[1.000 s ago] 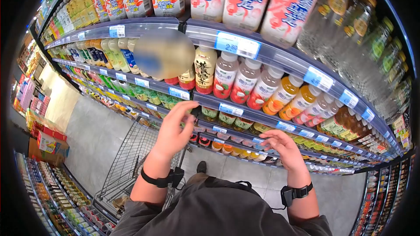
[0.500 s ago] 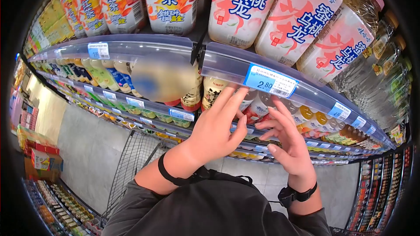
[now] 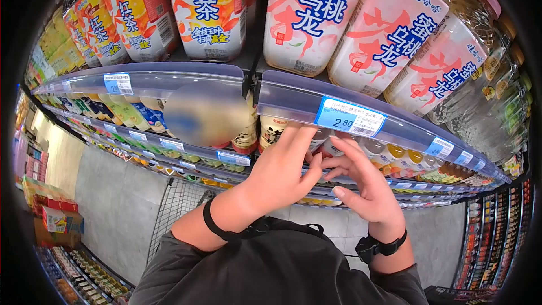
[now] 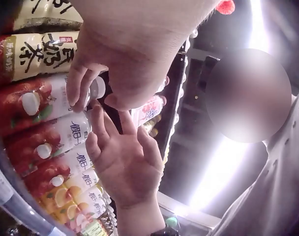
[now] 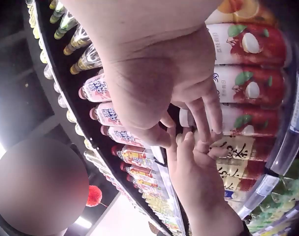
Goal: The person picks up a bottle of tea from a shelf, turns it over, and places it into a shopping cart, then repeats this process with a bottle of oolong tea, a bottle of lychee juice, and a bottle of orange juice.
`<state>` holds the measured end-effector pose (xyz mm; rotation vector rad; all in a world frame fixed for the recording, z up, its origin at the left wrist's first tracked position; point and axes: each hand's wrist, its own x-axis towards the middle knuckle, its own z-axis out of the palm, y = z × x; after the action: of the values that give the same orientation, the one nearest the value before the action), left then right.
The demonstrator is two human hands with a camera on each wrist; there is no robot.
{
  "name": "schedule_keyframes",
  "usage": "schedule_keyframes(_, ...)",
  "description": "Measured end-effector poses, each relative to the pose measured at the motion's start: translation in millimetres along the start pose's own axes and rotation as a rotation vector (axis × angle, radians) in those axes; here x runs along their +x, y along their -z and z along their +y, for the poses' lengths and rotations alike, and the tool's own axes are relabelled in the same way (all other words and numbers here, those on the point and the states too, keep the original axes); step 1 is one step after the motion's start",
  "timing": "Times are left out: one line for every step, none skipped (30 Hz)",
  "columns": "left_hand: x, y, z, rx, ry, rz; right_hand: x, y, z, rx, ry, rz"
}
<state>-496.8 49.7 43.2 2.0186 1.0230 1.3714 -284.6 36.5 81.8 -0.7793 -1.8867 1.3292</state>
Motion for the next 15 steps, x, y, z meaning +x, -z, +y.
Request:
schedule_keyframes(-1, 0, 0, -0.003, -0.002, 0.001, -1, 0, 2, -0.002, -0.005, 0.006)
schedule_keyframes(-2, 0, 0, -0.006, -0.004, 0.003, -2, 0, 4, 0.001, -0.001, 0.002)
schedule_keyframes(-4, 0, -1, -0.002, -0.002, 0.006, -4, 0, 5, 0.028, 0.006, 0.005)
schedule_keyframes(-6, 0, -2, 0.023, 0.006, -0.010, -6, 0, 6, 0.054, 0.012, 0.007)
schedule_keyframes(-9, -1, -2, 0.046, 0.015, -0.026, -8, 1, 8, 0.057, 0.012, 0.002)
schedule_keyframes(-11, -3, -2, 0.050, 0.019, -0.021, -10, 3, 9, 0.066, 0.042, -0.017)
schedule_keyframes(-13, -4, -1, 0.092, -0.007, 0.002, -11, 4, 11, 0.076, 0.072, -0.038)
schedule_keyframes(-14, -6, 1, 0.136, -0.033, 0.027, -13, 5, 12, 0.077, 0.075, -0.049)
schedule_keyframes(-15, -7, 4, 0.144, -0.031, 0.037, -16, 5, 13, 0.089, 0.090, -0.064)
schedule_keyframes(-15, -8, 8, 0.119, -0.044, 0.056, -19, 6, 13, 0.103, 0.106, -0.080)
schedule_keyframes(-16, -9, 12, 0.095, -0.057, 0.075, -22, 7, 12, 0.106, 0.111, -0.093)
schedule_keyframes(-18, -10, 16, 0.106, -0.054, 0.083, -25, 9, 11, 0.134, 0.103, -0.122)
schedule_keyframes(-20, -11, 19, 0.105, -0.022, 0.078, -28, 11, 11, 0.161, 0.095, -0.150)
schedule_keyframes(-21, -13, 23, 0.103, 0.010, 0.072, -31, 12, 10, 0.166, 0.100, -0.158)
schedule_keyframes(-23, -14, 28, 0.110, 0.011, 0.076, -35, 14, 9, 0.157, 0.096, -0.194)
